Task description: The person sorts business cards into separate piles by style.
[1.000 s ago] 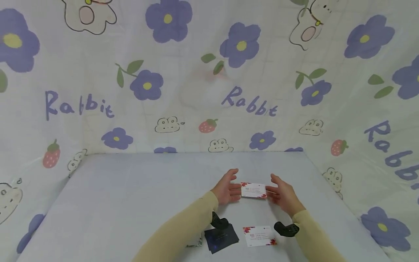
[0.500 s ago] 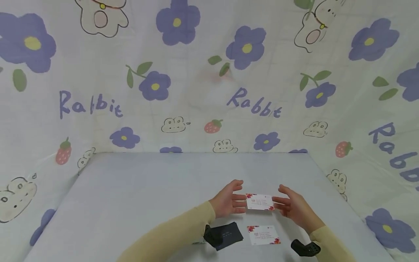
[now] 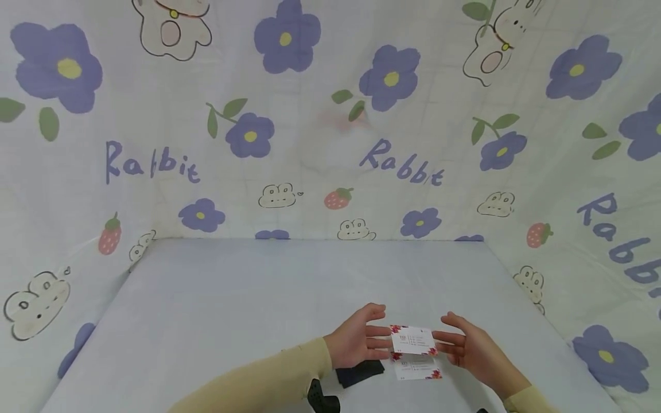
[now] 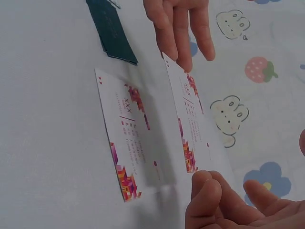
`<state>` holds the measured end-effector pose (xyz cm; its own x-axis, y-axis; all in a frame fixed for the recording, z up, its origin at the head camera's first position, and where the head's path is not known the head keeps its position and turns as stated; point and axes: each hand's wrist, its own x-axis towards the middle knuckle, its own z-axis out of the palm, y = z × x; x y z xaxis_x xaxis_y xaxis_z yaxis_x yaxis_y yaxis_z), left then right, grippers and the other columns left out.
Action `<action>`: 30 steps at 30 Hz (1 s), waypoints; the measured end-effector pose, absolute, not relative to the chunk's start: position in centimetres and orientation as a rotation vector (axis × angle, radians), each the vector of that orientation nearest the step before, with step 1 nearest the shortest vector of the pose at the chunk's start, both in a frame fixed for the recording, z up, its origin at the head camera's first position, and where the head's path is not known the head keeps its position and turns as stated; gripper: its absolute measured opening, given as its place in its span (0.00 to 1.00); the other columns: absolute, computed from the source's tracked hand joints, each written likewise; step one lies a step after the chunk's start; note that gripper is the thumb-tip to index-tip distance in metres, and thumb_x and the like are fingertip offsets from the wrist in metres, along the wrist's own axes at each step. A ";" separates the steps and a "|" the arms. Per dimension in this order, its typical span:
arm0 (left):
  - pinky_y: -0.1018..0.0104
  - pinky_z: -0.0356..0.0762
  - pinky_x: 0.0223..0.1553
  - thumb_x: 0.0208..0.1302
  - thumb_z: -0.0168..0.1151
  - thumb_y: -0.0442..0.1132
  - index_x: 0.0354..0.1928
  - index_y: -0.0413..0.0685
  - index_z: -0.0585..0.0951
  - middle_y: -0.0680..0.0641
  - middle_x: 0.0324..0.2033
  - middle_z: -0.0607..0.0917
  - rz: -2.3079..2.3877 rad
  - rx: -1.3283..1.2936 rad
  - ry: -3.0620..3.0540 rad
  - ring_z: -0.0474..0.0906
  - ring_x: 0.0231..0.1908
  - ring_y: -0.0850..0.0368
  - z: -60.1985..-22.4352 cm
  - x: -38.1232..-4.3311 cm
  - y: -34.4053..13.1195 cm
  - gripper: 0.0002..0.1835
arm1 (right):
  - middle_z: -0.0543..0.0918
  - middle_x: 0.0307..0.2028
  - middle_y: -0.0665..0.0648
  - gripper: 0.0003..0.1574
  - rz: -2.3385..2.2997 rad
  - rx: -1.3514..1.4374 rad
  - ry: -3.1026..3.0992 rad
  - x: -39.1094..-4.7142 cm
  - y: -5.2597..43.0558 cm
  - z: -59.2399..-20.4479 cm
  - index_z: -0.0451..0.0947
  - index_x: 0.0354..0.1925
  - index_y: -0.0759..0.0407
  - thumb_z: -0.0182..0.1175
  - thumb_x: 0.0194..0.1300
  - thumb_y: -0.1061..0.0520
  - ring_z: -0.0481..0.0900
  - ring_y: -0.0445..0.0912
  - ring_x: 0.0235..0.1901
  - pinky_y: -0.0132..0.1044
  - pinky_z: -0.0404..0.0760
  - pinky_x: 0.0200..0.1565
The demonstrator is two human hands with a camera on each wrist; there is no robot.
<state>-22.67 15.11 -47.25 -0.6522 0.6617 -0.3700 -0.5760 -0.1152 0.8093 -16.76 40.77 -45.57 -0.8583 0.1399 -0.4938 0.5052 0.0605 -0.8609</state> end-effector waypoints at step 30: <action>0.39 0.75 0.65 0.68 0.54 0.59 0.77 0.33 0.56 0.22 0.69 0.67 1.801 0.039 1.333 0.73 0.66 0.28 -49.0 -20.0 15.4 0.47 | 0.89 0.52 0.59 0.48 -1.773 0.689 2.135 -14.1 40.6 -47.6 0.50 0.77 0.67 0.46 0.77 0.35 0.84 0.40 0.39 0.34 0.73 0.39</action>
<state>-20.01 15.39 -49.05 -0.6205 0.6465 -0.4438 -0.6133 -0.0475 0.7884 -14.13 40.59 -47.61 -0.8468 0.1798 -0.5006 0.5251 0.1325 -0.8406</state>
